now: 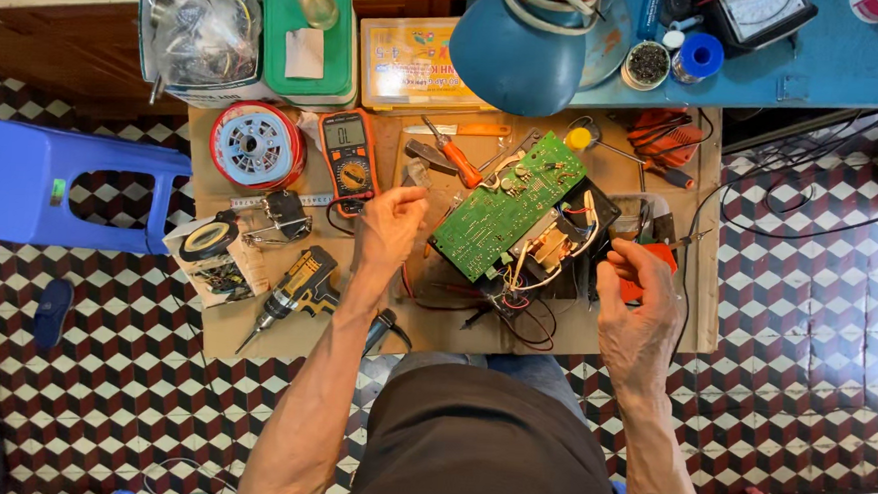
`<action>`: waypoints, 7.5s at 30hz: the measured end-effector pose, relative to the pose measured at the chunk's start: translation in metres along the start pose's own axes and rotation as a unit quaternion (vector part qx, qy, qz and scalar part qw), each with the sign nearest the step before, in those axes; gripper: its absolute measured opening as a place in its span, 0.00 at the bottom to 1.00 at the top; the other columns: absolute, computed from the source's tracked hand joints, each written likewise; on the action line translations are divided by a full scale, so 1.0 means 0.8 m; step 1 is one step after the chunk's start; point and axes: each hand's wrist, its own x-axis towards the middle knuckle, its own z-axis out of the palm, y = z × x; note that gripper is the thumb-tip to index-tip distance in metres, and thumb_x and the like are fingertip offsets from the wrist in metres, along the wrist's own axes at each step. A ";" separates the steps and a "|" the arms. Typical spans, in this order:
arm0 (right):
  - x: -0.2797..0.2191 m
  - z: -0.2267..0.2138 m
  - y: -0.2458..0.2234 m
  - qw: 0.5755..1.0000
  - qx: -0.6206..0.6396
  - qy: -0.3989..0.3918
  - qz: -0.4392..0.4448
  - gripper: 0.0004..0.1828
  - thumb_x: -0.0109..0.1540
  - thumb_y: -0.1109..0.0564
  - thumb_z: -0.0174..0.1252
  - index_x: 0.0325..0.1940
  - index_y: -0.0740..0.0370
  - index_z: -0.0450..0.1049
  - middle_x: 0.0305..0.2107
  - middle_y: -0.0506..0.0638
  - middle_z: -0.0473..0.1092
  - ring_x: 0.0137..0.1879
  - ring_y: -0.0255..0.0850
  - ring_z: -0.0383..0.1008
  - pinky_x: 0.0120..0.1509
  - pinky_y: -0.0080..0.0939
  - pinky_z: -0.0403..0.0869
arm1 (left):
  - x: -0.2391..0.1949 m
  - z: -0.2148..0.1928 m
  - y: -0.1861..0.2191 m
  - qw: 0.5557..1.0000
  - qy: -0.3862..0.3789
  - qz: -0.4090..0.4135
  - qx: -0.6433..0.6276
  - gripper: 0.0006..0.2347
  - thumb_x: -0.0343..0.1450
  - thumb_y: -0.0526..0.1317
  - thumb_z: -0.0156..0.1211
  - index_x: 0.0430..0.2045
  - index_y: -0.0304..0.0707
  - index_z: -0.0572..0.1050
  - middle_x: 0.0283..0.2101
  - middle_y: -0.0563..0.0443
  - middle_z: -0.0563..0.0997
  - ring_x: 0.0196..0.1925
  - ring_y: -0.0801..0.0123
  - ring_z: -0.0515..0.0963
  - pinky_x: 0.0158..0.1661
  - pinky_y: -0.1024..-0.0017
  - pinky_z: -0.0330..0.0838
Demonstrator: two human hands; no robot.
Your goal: The person repairs a green circuit board by hand, using a heat gun to apply heat to specific components and a multimeter to test electrical continuity. The person repeatedly flips the board and adjusts components while working at a cluttered electronics workbench.
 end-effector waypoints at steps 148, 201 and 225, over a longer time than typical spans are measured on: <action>0.022 0.054 -0.028 0.822 0.395 -0.176 0.370 0.23 0.66 0.57 0.51 0.63 0.72 0.68 0.44 0.55 0.77 0.40 0.35 0.78 0.44 0.32 0.78 | -0.039 0.018 0.079 0.930 -0.109 -0.077 -0.342 0.16 0.76 0.43 0.53 0.56 0.32 0.69 0.41 0.49 0.82 0.32 0.81 0.77 0.33 0.80 0.76; 0.192 0.096 0.110 0.935 0.047 -0.270 0.223 0.24 0.66 0.51 0.56 0.64 0.63 0.71 0.28 0.51 0.78 0.33 0.34 0.75 0.38 0.34 0.72 | 0.004 0.076 0.060 0.970 0.056 -0.110 -0.211 0.12 0.73 0.44 0.62 0.44 0.35 0.80 0.26 0.58 0.76 0.24 0.83 0.71 0.21 0.83 0.64; 0.192 0.097 0.114 0.930 0.041 -0.273 0.241 0.23 0.65 0.52 0.56 0.64 0.60 0.73 0.27 0.48 0.76 0.28 0.31 0.67 0.32 0.33 0.66 | 0.001 0.077 0.059 0.970 0.030 -0.115 -0.214 0.13 0.74 0.44 0.58 0.46 0.35 0.78 0.42 0.50 0.84 0.36 0.75 0.84 0.24 0.82 0.67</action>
